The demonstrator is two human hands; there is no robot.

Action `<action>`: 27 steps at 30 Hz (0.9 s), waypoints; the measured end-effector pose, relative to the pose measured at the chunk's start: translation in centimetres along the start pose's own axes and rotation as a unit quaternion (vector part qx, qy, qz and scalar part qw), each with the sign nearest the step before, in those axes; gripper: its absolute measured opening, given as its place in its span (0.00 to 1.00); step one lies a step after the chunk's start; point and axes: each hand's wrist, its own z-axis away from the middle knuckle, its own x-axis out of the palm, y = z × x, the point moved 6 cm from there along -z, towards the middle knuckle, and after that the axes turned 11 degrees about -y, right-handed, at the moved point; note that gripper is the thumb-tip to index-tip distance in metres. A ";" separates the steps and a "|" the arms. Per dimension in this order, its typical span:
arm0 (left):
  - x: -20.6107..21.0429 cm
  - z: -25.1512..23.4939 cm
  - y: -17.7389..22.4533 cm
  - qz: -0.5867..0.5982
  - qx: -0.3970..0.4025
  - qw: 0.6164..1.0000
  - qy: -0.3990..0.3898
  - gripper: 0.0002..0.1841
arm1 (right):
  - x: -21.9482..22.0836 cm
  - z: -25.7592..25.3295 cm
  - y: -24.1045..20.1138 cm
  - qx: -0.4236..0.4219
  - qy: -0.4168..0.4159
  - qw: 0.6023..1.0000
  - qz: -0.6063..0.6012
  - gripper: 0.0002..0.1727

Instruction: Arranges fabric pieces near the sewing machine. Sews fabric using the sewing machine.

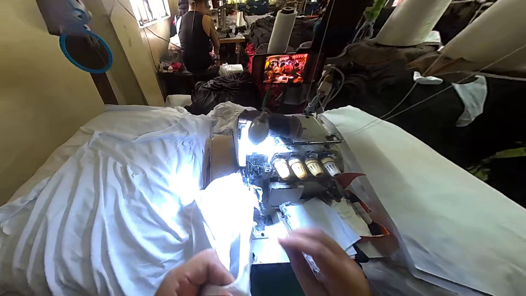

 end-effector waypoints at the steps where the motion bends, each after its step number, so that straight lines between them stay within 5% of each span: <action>1: -0.4 -0.4 1.2 -0.015 0.004 1.000 0.004 0.04 | 0.5 -0.7 1.8 0.013 0.016 1.000 0.010 0.05; 4: -1.0 -1.8 3.3 -0.054 0.010 0.998 -0.007 0.05 | 3.1 -2.2 5.4 0.031 0.022 0.997 0.064 0.08; 12: -1.1 -2.6 3.6 -0.081 0.018 0.996 -0.030 0.06 | 5.3 -3.7 6.5 0.001 -0.045 0.969 0.243 0.14; 22: -0.9 -2.4 3.3 -0.097 0.018 0.995 -0.031 0.06 | 5.0 -3.9 6.8 -0.004 -0.076 0.972 0.221 0.13; 27: -1.3 -2.4 3.4 -0.102 0.007 0.995 -0.018 0.05 | 3.5 -3.8 4.5 -0.068 -0.001 0.993 0.097 0.08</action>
